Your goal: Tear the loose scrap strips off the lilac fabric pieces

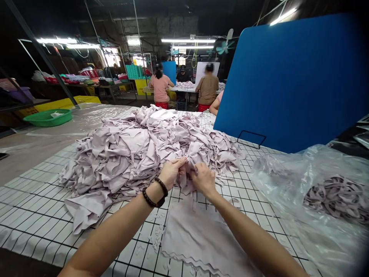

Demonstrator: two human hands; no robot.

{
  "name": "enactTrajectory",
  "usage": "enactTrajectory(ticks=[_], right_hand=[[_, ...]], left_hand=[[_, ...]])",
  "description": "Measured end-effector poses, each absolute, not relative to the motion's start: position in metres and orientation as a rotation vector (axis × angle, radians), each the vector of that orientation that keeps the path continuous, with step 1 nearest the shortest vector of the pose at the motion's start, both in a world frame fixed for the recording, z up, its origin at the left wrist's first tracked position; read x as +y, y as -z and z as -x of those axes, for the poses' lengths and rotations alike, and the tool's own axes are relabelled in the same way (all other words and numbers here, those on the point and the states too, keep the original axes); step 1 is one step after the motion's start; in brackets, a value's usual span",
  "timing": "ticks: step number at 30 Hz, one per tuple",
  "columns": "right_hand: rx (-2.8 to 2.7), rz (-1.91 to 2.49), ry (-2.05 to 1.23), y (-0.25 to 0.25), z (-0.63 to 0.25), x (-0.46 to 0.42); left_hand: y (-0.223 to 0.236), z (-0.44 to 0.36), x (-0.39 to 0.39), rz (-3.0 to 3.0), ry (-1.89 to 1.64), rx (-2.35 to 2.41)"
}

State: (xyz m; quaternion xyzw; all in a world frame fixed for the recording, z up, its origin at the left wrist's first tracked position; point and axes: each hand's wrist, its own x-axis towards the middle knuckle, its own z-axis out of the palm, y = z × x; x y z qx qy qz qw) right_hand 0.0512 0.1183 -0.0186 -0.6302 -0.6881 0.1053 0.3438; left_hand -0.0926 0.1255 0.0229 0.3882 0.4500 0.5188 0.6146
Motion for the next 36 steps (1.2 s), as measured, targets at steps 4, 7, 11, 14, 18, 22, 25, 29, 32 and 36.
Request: enactTrajectory(ticks=[4,7,11,14,18,22,25,29,32,36], right_hand=[[-1.496,1.430,-1.017,0.003,-0.081,0.143],[-1.366,1.277,-1.426,-0.014,-0.105,0.150],[-1.465,1.349,-1.368,-0.021,-0.126,0.151],[-1.545,1.660,-0.949,-0.015,-0.137,0.152],[-1.864,1.550,-0.414,-0.003,-0.130,0.147],[-2.362,1.202,-0.234,0.002,-0.099,0.147],[-2.579,1.300,-0.118,0.002,-0.081,0.156],[-2.551,1.480,-0.102,-0.012,-0.077,0.169],[-2.342,1.460,-0.135,-0.040,-0.085,0.172],[-2.171,1.269,-0.177,-0.091,-0.091,0.160]], left_hand=[[-0.008,0.102,0.132,-1.292,-1.341,1.273],[0.014,0.105,0.138,-1.548,-1.272,1.524],[0.043,0.096,0.139,-1.689,-1.055,1.612],[0.054,0.088,0.134,-1.829,-1.025,1.651],[0.059,0.085,0.130,-1.893,-1.015,1.686],[0.062,0.086,0.132,-1.867,-1.054,1.670],[0.062,0.088,0.130,-1.852,-1.033,1.673],[0.050,0.083,0.112,-1.913,-1.100,1.784],[0.033,0.066,0.093,-2.062,-1.275,1.691],[0.016,0.036,0.089,-2.061,-1.275,1.429]])
